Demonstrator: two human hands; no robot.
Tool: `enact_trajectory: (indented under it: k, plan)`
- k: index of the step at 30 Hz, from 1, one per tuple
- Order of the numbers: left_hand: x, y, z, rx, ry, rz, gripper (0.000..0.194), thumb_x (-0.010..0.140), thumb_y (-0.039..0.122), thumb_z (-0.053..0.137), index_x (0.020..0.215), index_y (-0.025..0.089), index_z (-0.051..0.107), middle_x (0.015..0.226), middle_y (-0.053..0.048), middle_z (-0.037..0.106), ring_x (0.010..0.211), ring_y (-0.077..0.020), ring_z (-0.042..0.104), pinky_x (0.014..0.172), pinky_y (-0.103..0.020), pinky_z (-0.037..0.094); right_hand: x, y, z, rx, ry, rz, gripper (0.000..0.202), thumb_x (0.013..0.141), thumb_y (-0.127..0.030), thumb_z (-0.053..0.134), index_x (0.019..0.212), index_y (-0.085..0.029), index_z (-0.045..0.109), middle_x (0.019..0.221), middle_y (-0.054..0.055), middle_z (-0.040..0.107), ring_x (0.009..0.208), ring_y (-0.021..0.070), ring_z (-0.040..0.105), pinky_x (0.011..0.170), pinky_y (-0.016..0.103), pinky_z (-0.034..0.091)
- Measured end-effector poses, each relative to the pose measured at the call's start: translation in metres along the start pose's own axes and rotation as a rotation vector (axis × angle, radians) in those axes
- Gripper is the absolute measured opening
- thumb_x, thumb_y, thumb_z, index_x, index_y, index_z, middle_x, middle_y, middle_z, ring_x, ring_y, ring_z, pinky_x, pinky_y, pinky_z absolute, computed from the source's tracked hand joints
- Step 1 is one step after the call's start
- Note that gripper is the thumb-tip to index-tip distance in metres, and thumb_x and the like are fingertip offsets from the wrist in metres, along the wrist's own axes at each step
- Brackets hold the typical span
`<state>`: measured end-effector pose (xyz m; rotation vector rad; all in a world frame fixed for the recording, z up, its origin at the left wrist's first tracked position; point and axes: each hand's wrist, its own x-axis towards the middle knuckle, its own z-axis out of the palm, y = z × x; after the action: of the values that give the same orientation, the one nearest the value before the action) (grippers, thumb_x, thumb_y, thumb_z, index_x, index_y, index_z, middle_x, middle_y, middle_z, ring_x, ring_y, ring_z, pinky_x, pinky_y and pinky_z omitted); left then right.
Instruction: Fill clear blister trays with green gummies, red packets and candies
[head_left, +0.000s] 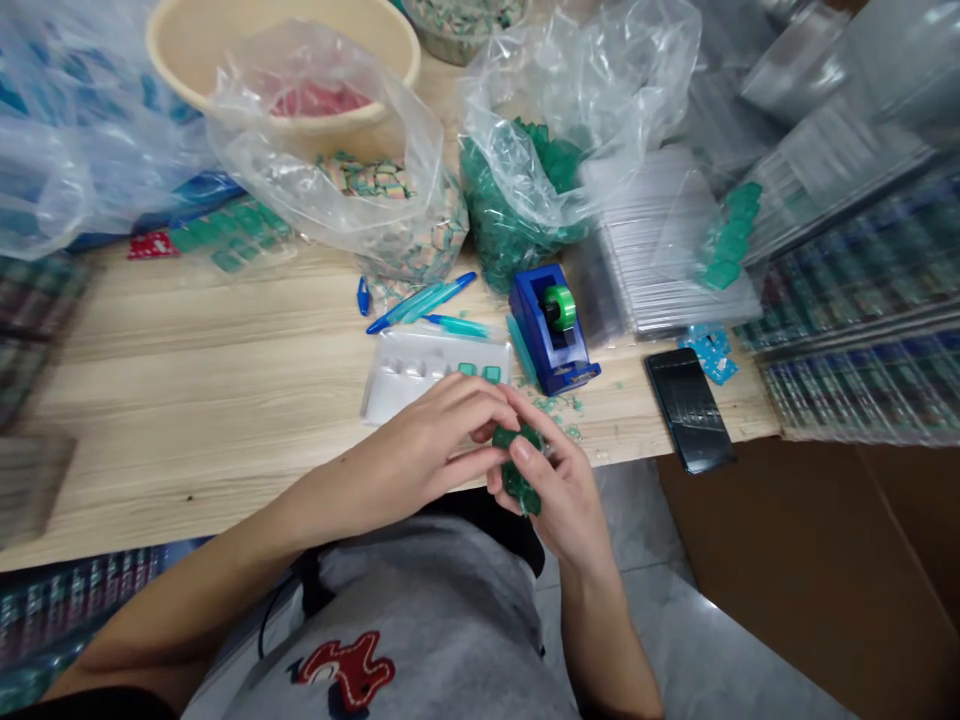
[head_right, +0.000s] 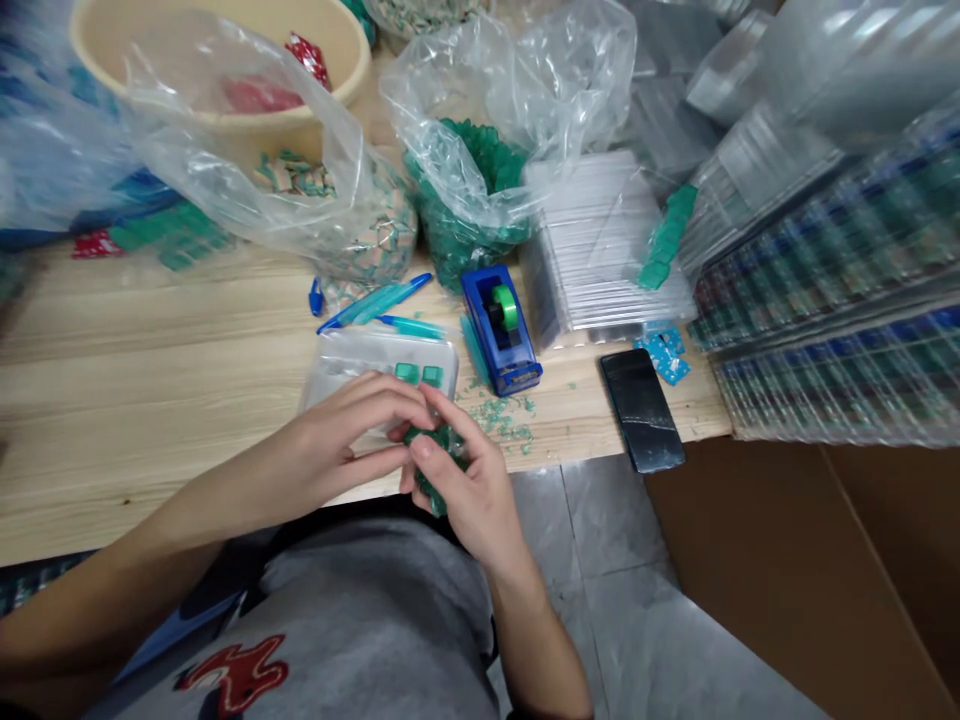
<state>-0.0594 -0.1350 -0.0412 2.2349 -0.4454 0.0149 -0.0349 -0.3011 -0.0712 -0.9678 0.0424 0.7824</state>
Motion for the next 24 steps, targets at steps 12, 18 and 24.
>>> enact_trajectory:
  k: [12,18,24]
  plan:
    - [-0.010,-0.007,-0.001,-0.433,0.285,-0.225,0.014,0.089,0.015,0.064,0.100,0.023,0.067,0.094,0.000,0.067,0.087,-0.0118,0.065,0.076,-0.023,0.052,-0.002,-0.003,0.008,-0.271,0.017,-0.272,0.029,0.087,-0.021,0.068,0.111,-0.037,0.072,0.071,-0.006,0.059,0.054,0.0038,0.053,0.046,0.014,0.041]
    - [-0.015,-0.010,0.006,-0.223,0.355,-0.110,0.012,0.091,0.016,0.061,0.102,0.022,0.062,0.093,-0.001,0.062,0.088,-0.0122,0.060,0.072,-0.022,0.051,-0.001,-0.001,0.006,-0.465,0.131,-0.443,0.028,0.087,-0.015,0.065,0.105,-0.034,0.073,0.072,-0.007,0.061,0.054,0.0041,0.054,0.052,0.018,0.043]
    - [-0.018,-0.016,0.004,-0.164,0.733,-0.065,0.011,0.089,0.015,0.063,0.097,0.023,0.061,0.093,-0.001,0.062,0.089,-0.0124,0.062,0.082,-0.026,0.053,-0.002,-0.001,0.002,-0.762,0.346,-0.616,0.026,0.088,-0.014,0.060,0.103,-0.030,0.073,0.083,-0.002,0.068,0.066,0.0117,0.058,0.064,0.027,0.048]
